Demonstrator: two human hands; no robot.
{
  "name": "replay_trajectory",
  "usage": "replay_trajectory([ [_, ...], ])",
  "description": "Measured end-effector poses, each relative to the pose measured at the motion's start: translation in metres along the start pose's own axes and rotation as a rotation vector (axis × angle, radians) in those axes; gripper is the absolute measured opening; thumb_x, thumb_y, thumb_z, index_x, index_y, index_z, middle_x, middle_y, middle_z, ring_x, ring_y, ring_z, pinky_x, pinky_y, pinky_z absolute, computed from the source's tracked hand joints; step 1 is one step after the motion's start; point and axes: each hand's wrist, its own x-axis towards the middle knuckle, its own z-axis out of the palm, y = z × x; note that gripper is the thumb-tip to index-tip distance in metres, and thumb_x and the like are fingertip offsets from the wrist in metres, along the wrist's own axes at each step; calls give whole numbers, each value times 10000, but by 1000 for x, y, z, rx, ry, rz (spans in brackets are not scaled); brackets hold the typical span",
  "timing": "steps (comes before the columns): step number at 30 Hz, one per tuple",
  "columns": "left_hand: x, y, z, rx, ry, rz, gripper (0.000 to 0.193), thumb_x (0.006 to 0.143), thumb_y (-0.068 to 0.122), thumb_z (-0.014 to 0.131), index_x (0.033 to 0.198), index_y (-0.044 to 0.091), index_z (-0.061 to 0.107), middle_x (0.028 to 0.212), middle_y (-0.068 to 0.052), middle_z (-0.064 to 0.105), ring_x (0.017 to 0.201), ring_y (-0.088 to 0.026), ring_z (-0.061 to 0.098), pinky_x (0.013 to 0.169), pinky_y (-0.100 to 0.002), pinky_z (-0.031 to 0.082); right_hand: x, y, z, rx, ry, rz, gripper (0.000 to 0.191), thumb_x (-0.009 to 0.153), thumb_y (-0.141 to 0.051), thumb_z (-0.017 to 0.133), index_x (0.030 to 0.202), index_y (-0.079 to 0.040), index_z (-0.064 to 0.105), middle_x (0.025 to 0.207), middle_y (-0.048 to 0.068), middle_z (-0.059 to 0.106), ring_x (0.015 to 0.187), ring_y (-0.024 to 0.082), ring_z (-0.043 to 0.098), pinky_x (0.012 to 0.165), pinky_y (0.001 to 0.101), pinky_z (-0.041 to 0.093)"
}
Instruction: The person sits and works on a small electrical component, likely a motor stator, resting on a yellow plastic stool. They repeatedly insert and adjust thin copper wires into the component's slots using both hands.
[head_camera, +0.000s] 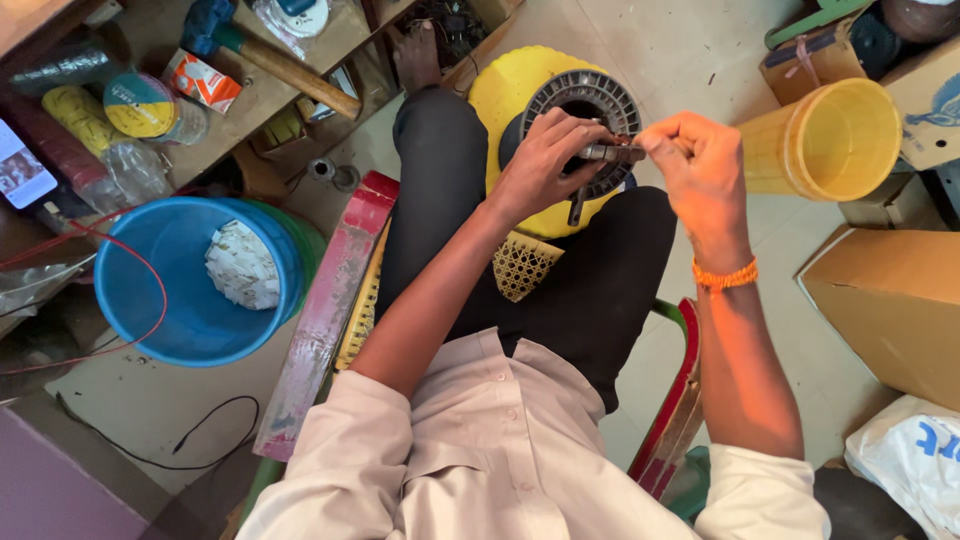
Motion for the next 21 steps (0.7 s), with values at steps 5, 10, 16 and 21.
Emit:
replay_trajectory([
  [5,0,4,-1,-6,-27,-23,449,859,117,844,1257,98,636,1218,-56,665,1106,-281,598,1009,-399,504,45,25,-3,-49,33,-58,135,1004,-97,721,960,31,726,674,-67,469,620,26,361,544,250,270],
  [10,10,3,-4,-477,-9,-347,553,955,203,816,1431,92,558,1281,-86,699,1151,-239,767,1038,-358,583,74,45,11,-498,51,-319,118,951,-116,815,981,-9,773,766,120,686,634,154,625,607,308,490],
  [16,43,-20,12,-545,-89,-839,1117,811,180,869,1611,203,89,964,1,779,971,-160,775,893,-335,558,81,41,27,-463,34,-272,132,891,-140,843,963,-44,790,740,99,697,613,143,639,579,308,491],
  [21,34,-42,-9,-947,-286,-560,946,953,-14,756,1667,207,177,954,-23,666,893,-112,636,839,-303,550,49,13,26,-305,66,-184,103,924,-93,808,943,-2,763,622,14,406,582,87,356,525,292,315],
])
